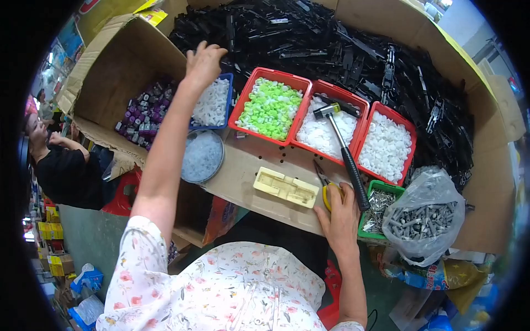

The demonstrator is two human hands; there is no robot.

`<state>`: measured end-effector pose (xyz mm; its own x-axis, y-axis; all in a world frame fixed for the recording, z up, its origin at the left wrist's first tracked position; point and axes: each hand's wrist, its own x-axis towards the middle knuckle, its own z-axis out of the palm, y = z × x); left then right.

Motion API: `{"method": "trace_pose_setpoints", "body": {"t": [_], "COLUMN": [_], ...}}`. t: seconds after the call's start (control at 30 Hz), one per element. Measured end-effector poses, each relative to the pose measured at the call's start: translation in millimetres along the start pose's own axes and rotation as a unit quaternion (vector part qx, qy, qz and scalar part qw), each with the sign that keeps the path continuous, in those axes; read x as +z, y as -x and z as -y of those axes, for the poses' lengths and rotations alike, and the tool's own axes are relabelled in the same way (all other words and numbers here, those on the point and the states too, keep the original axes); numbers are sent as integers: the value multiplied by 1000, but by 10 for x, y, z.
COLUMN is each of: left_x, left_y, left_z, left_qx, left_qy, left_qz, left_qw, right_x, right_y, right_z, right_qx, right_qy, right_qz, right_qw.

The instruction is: Assembling small plastic components onto black plastic strips at a factory workbench using a hand tool.

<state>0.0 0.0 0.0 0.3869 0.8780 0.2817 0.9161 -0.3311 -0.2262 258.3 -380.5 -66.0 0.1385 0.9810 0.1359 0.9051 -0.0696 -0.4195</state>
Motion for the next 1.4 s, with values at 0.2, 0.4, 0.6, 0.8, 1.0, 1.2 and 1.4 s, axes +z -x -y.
{"method": "trace_pose_setpoints", "body": {"t": [0.2, 0.4, 0.6, 0.8, 1.0, 1.2, 1.4], "left_x": [20, -152, -696, -628, -329, -148, -39], "left_y": [-125, -67, 526, 1729, 2258, 2440, 2569], "left_z": [377, 405, -218, -1236, -1415, -1261, -1290], "left_qx": [4, 53, 104, 237, 269, 264, 236], "left_qy": [-4, 31, 227, 376, 439, 413, 407], "left_qz": [-17, -176, -249, -187, -115, -92, -93], "left_qw": [1000, 982, 936, 876, 850, 867, 877], "right_x": [-21, -100, -158, -134, 122, 211, 186], "right_y": [53, 31, -57, -265, -197, -198, -144], "right_z": [18, 166, 335, 499, 335, 351, 347], "right_qx": [-6, -31, -85, -85, -112, -161, -182], "right_qy": [-37, -11, -40, -34, -68, 14, 103], "right_qz": [-14, -19, -59, -153, -149, -117, -58], "right_qw": [999, 999, 994, 984, 980, 980, 976]}}
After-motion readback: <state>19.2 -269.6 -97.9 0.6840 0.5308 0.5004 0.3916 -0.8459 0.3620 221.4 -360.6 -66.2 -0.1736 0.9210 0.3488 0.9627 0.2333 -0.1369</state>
